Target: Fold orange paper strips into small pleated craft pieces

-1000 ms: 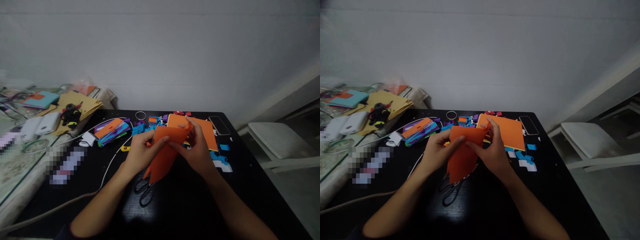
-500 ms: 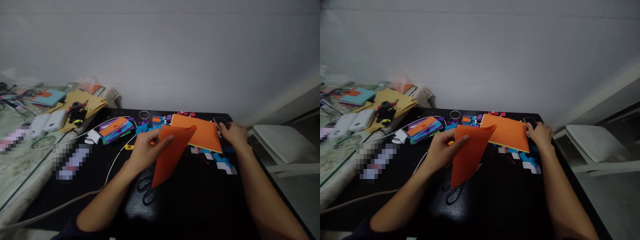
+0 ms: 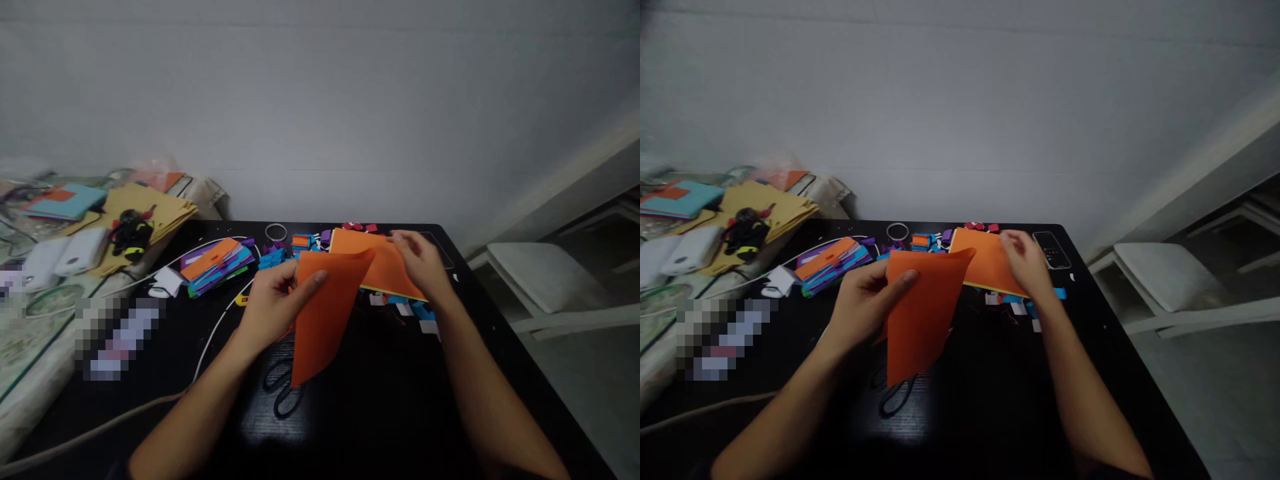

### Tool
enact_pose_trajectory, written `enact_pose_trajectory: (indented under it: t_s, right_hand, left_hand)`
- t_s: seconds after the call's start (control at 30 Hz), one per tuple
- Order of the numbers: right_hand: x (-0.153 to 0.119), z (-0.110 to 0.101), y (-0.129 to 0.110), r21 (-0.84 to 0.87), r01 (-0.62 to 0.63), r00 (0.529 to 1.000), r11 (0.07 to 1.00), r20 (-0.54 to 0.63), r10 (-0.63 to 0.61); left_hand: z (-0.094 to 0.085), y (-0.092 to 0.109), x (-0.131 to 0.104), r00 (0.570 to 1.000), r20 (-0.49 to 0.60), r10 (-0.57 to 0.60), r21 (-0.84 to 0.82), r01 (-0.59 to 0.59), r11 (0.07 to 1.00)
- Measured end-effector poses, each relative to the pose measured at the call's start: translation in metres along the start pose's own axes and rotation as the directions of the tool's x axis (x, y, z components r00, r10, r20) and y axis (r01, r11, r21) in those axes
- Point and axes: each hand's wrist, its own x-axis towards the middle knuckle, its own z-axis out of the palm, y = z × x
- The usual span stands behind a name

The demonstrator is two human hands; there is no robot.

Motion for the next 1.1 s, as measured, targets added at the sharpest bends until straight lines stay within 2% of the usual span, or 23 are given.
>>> enact_pose_trajectory:
  t_s: [0.03, 0.1, 0.17, 0.3, 0.43, 0.6, 0.83, 0.97, 1.1]
  right_hand:
    - [-0.009, 0.012, -0.016, 0.131, -0.008, 0.994, 0.991, 0.107, -0.006]
    - [-0.026, 0.032, -0.044, 0.352, -0.121, 0.955, 0.928, 0.297, 0.012]
    - [-0.038, 0.045, -0.065, 0.467, -0.237, 0.911, 0.852, 0.412, 0.027]
    - [-0.048, 0.051, -0.085, 0.607, -0.290, 0.886, 0.740, 0.462, -0.031]
    - [-0.058, 0.046, -0.091, 0.661, -0.263, 0.902, 0.703, 0.427, -0.064]
    - [-0.073, 0.042, -0.094, 0.629, -0.178, 0.932, 0.757, 0.355, -0.075]
    - [-0.078, 0.043, -0.090, 0.422, 0.030, 0.984, 0.906, 0.146, -0.100]
    - [-0.078, 0.042, -0.090, 0.346, 0.090, 0.990, 0.934, 0.075, -0.123]
    - [-0.077, 0.038, -0.091, 0.296, 0.088, 0.993, 0.951, 0.048, -0.106]
  left_hand:
    - [0.000, 0.001, 0.000, 0.999, -0.003, -0.035, -0.022, 0.035, 0.999]
    - [0.000, 0.003, 0.000, 0.996, -0.009, -0.092, -0.060, 0.092, 0.994]
    - [-0.001, 0.007, -0.001, 0.993, -0.034, -0.115, -0.079, 0.112, 0.990]
    - [-0.004, 0.013, 0.000, 0.985, -0.118, -0.125, -0.121, 0.111, 0.987]
    - [-0.006, 0.015, 0.002, 0.979, -0.152, -0.136, -0.172, 0.110, 0.979]
    - [-0.008, 0.013, 0.006, 0.990, -0.103, -0.094, -0.129, 0.080, 0.988]
    - [-0.006, 0.009, 0.009, 0.995, -0.022, -0.096, -0.048, 0.095, 0.994]
    - [-0.006, 0.005, 0.009, 0.993, -0.001, -0.121, 0.004, 0.121, 0.993]
    - [-0.008, 0.002, 0.009, 0.994, 0.000, -0.110, 0.020, 0.110, 0.994]
